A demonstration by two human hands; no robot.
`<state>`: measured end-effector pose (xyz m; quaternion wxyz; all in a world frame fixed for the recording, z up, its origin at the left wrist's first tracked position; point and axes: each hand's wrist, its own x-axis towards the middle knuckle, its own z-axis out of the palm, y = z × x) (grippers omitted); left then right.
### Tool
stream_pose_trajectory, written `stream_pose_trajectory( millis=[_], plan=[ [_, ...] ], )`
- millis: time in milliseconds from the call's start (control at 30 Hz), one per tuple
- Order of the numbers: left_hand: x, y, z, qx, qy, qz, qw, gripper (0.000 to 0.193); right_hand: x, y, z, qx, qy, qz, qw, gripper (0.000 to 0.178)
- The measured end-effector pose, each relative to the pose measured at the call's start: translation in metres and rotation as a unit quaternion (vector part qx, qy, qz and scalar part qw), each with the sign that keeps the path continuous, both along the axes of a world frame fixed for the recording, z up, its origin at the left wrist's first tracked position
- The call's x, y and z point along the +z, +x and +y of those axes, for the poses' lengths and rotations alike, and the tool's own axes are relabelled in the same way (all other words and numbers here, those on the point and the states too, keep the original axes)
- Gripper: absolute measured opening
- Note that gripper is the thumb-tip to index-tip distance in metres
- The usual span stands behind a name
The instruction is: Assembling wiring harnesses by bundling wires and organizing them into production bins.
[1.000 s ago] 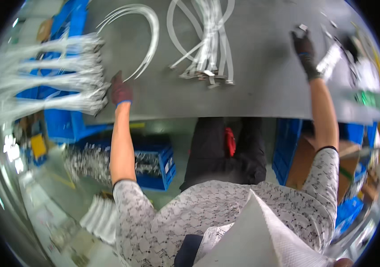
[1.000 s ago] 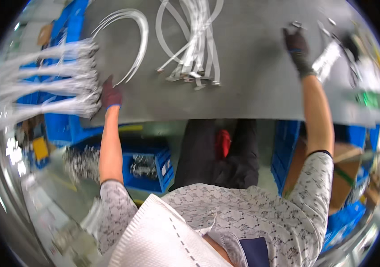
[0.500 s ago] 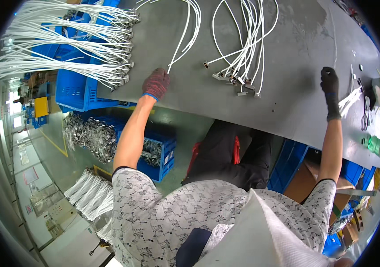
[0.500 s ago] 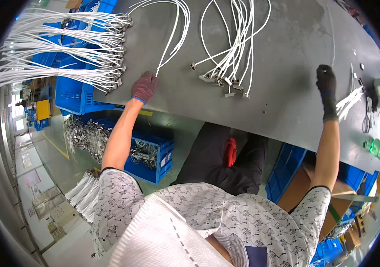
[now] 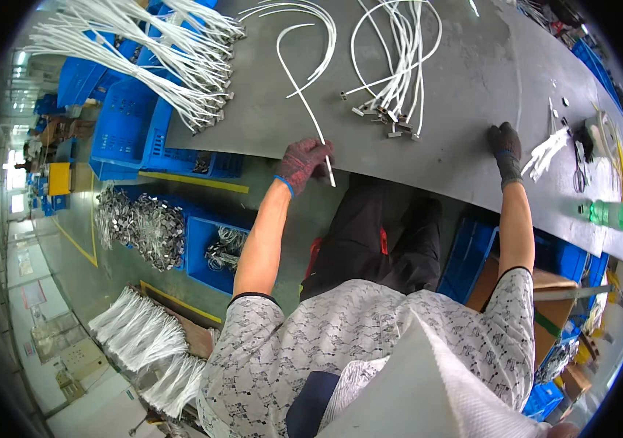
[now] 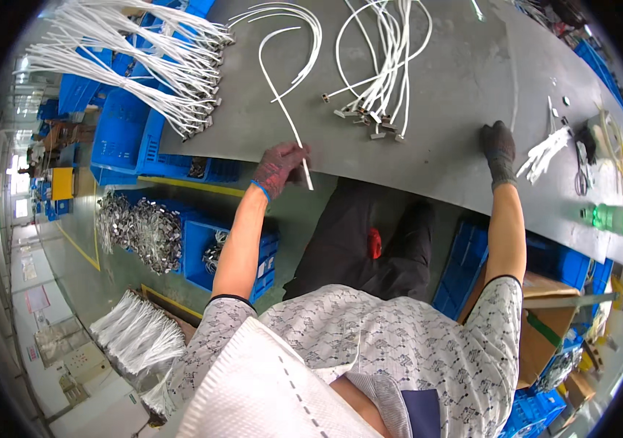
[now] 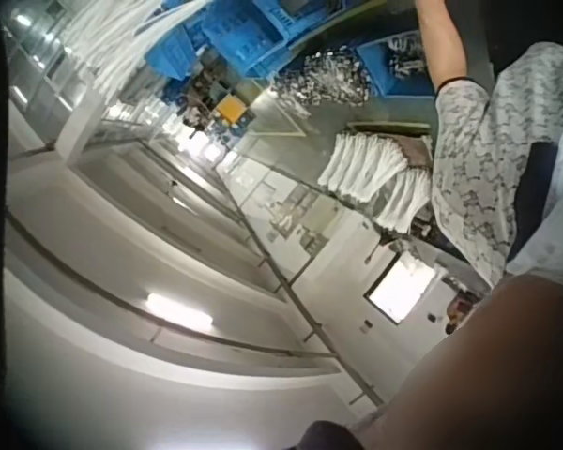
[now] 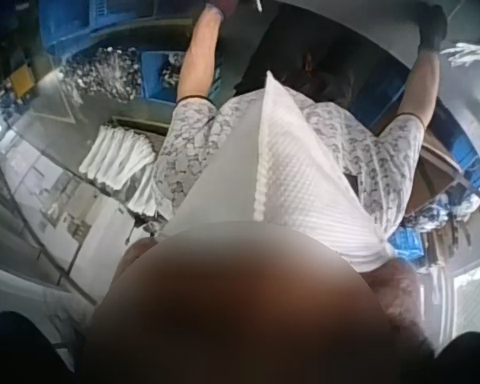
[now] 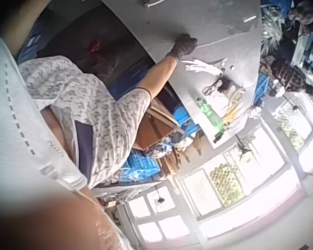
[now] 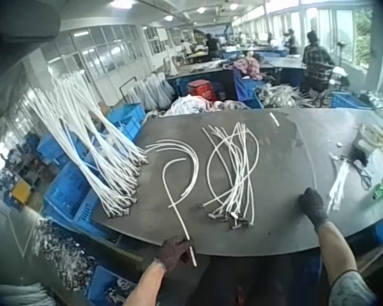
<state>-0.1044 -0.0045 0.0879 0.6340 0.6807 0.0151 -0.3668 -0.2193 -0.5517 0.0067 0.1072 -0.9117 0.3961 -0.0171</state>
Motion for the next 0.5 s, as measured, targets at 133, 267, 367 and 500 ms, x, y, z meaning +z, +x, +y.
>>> stream_pose_trajectory(
  millis=[133, 267, 367, 500],
  plan=[
    [0.048, -0.001, -0.018, 0.014, -0.064, -0.015, 0.998, 0.028, -0.043, -0.061, -0.07, 0.118, 0.18, -0.042, 0.976, 0.026],
    [0.047, -0.015, -0.018, 0.015, -0.089, -0.129, 0.988, 0.028, -0.027, -0.091, 0.01, 0.092, 0.342, -0.085, 0.931, 0.022],
    [0.059, -0.024, -0.038, -0.048, -0.084, -0.065, 0.993, 0.029, 0.022, -0.157, 0.073, 0.293, 0.134, -0.183, 0.929, 0.022],
    [0.063, -0.041, -0.082, -0.06, -0.066, -0.027, 0.996, 0.029, 0.036, -0.234, 0.121, 0.445, 0.037, -0.16, 0.88, 0.015]
  ],
)
